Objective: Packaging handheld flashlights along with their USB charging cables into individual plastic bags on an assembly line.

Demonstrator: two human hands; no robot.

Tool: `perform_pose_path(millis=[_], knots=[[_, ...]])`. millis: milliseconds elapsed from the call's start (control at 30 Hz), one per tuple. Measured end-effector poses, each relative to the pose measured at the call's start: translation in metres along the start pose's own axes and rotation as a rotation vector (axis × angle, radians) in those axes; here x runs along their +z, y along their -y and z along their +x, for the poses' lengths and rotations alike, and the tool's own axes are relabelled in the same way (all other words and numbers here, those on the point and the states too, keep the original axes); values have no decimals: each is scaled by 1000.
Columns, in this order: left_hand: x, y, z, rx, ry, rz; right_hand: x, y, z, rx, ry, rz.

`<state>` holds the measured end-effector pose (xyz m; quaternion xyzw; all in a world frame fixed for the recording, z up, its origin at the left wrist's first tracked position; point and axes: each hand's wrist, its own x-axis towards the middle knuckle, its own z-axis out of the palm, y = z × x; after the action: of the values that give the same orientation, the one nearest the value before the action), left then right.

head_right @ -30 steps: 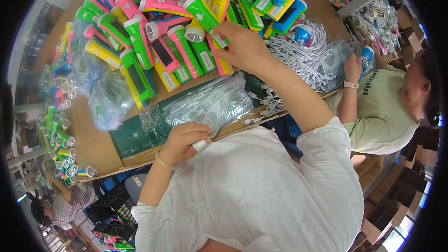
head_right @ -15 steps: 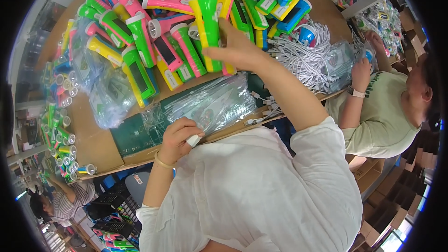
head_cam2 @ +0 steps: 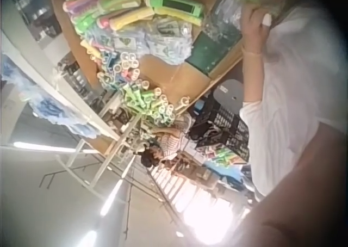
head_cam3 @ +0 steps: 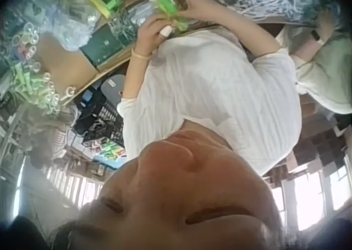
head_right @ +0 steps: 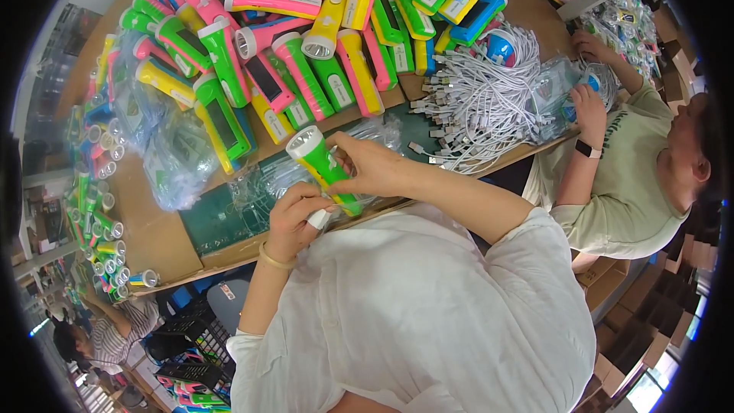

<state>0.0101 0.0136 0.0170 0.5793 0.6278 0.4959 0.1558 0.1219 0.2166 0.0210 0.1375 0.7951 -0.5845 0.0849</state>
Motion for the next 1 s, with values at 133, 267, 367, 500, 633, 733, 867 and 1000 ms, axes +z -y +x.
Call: perform_pose_path(millis=[133, 267, 367, 500, 633, 733, 867, 1000], knots=[[7, -3, 2, 23, 0, -9, -1, 14, -10, 26, -7, -301], [10, -7, 7, 80, 47, -16, 12, 12, -5, 63, -66, -407], [5, -7, 2, 51, 14, 22, 6, -2, -3, -8, -85, -228], [-3, -3, -10, -32, -29, -9, -22, 12, -12, -132, 189, -108], [1, -4, -6, 15, -14, -25, -27, 1, -9, -76, 345, -21], [3, -5, -3, 18, -28, -68, -15, -27, 3, -34, 441, 290], [1, -11, -1, 53, -25, -59, -8, -38, 13, 31, 494, 637], [-5, -13, -6, 37, 8, -67, -1, -27, 13, 41, 443, 346]])
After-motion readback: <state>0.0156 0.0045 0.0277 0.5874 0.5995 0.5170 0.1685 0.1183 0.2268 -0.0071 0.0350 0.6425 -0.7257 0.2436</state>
